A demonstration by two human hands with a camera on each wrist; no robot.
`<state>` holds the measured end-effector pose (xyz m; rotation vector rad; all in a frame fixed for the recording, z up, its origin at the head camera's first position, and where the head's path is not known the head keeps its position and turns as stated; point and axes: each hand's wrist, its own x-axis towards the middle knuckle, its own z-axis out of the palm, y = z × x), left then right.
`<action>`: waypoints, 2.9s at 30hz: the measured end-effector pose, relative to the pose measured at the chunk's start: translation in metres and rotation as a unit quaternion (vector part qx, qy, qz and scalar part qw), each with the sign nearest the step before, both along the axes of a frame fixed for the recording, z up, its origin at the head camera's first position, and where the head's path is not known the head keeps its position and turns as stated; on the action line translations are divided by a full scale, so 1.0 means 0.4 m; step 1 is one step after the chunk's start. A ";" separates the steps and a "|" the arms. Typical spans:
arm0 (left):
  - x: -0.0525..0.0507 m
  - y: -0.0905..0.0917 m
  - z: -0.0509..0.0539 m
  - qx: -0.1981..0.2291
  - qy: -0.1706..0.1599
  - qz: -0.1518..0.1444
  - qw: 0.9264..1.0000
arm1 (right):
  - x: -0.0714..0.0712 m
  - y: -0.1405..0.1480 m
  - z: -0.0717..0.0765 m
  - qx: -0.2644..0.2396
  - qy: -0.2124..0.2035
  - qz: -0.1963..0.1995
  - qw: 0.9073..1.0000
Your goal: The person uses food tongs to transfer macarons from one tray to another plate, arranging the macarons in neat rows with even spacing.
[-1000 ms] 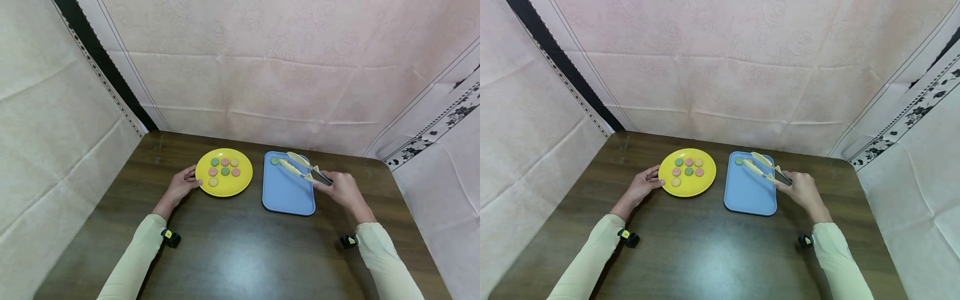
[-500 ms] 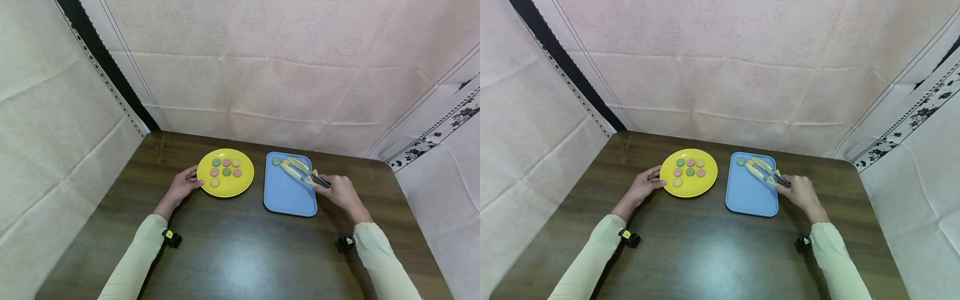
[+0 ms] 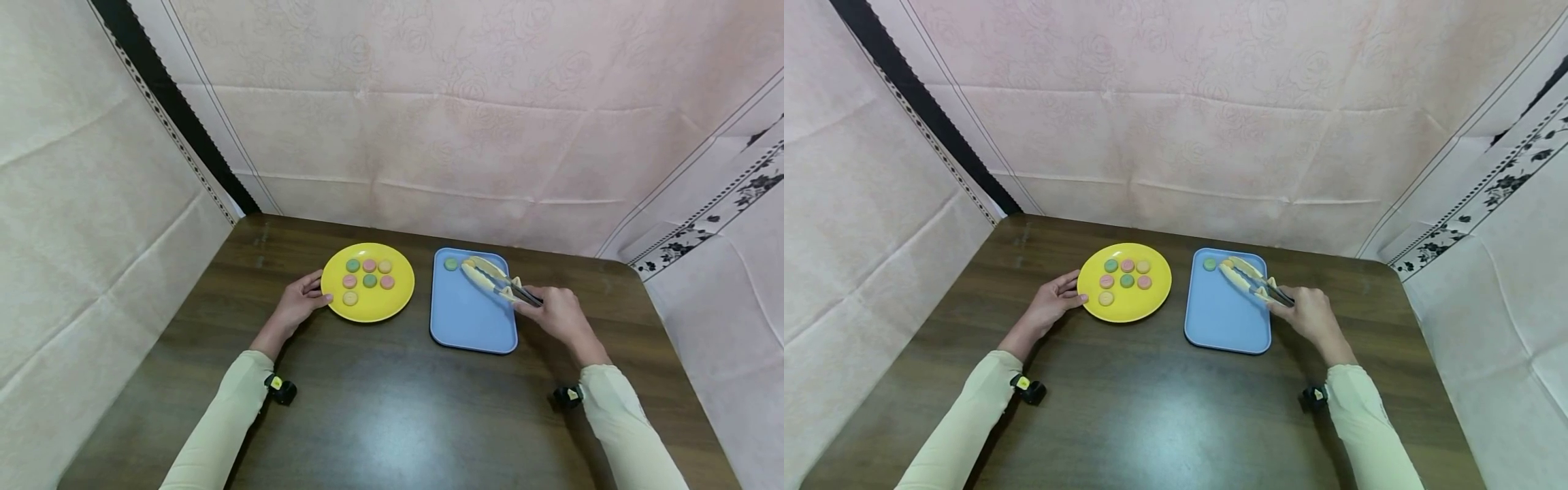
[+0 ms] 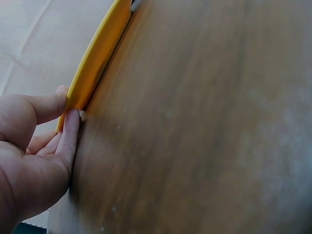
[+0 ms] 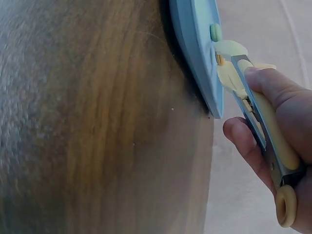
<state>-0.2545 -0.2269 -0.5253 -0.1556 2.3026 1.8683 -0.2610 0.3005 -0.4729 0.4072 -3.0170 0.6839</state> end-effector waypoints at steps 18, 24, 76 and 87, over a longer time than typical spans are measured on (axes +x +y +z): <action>0.000 0.001 -0.003 0.007 0.004 -0.008 1.000 | 0.056 -0.114 0.086 -0.017 0.068 0.035 0.997; -0.002 0.000 -0.004 0.016 0.002 -0.006 1.000 | 0.062 -0.178 0.089 -0.043 0.052 0.068 0.995; 0.002 0.001 0.003 0.012 -0.011 -0.003 1.000 | 0.041 -0.240 0.099 -0.040 0.073 0.110 0.990; -0.002 0.001 0.000 0.011 -0.005 -0.005 1.000 | 0.003 -0.105 0.076 0.003 0.078 0.035 0.996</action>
